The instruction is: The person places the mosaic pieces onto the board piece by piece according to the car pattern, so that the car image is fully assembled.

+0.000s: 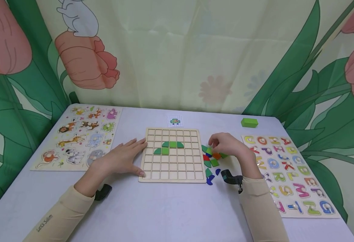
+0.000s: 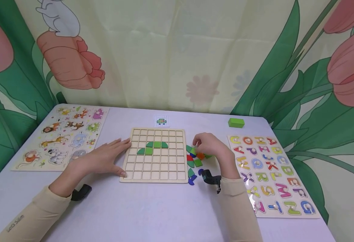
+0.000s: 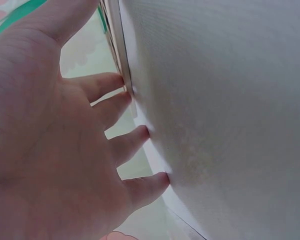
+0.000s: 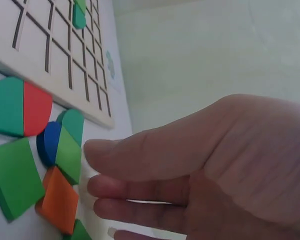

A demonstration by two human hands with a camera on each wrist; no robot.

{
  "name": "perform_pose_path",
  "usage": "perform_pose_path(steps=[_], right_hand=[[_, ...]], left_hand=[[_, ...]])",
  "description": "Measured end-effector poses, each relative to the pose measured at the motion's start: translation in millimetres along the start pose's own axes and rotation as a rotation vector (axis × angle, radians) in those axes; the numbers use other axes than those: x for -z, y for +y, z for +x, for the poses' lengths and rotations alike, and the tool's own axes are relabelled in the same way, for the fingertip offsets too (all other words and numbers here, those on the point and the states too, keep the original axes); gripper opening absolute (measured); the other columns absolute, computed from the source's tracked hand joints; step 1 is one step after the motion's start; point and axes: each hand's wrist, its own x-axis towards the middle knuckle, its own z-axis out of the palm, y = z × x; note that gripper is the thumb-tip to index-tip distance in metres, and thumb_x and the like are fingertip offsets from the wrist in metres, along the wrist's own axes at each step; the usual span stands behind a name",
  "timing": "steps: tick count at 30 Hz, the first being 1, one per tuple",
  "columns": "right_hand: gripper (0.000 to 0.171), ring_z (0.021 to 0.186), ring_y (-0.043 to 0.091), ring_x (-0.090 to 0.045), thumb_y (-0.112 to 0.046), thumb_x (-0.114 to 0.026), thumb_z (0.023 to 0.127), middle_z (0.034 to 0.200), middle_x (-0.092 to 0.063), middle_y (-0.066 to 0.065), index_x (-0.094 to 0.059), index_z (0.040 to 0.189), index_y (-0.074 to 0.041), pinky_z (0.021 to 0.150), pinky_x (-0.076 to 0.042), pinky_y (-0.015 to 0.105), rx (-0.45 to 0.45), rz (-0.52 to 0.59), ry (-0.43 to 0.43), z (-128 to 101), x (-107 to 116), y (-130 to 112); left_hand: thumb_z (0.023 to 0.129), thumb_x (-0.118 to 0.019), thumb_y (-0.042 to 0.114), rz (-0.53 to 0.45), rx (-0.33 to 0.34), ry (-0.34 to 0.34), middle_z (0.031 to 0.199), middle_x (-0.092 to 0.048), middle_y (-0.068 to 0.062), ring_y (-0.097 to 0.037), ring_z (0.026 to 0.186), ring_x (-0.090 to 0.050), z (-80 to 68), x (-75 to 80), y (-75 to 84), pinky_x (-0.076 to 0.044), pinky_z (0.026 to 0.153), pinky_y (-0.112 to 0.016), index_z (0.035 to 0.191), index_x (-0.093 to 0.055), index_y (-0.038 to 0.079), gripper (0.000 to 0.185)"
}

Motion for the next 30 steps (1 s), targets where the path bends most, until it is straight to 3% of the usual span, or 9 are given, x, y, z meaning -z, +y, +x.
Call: perform_pose_path(steps=[7,12,19,30], right_hand=[[0.029,0.109,0.028,-0.056,-0.003,-0.068,0.085,0.118,-0.066,0.01,-0.068,0.113,-0.01,0.097,-0.052,0.047,-0.009,0.022,-0.064,-5.9,-0.3,14.5],[0.032,0.114,0.03,-0.056,0.001,-0.068,0.084,0.12,-0.066,0.01,-0.067,0.113,-0.01,0.102,-0.05,0.051,0.005,0.051,-0.071,-7.5,-1.1,22.9],[0.022,0.106,0.028,-0.054,0.002,-0.07,0.082,0.108,-0.065,0.008,-0.067,0.099,-0.011,0.09,-0.052,0.04,-0.004,0.071,-0.07,-4.5,-3.7,27.6],[0.014,0.088,0.024,-0.053,0.001,-0.071,0.08,0.089,-0.059,0.008,-0.063,0.088,-0.007,0.071,-0.043,0.03,-0.016,0.055,-0.055,-1.0,-5.8,28.8]], left_hand=[[0.065,-0.078,0.071,0.002,-0.004,-0.005,0.168,-0.019,-0.003,-0.038,0.154,-0.016,0.9,0.1,0.3,-0.02,0.118,-0.068,0.158,-0.028,0.016,0.119],[0.065,-0.079,0.07,0.0,0.005,-0.005,0.168,-0.019,-0.002,-0.037,0.155,-0.016,1.5,0.5,0.0,-0.02,0.118,-0.068,0.158,-0.028,0.017,0.119],[0.065,-0.079,0.069,-0.007,0.0,-0.008,0.168,-0.019,-0.003,-0.038,0.154,-0.016,0.9,1.2,0.7,-0.02,0.118,-0.069,0.158,-0.028,0.015,0.118],[0.066,-0.079,0.069,-0.01,-0.008,-0.003,0.167,-0.02,-0.005,-0.039,0.154,-0.016,-1.8,2.2,1.1,-0.019,0.118,-0.069,0.158,-0.029,0.014,0.118]])
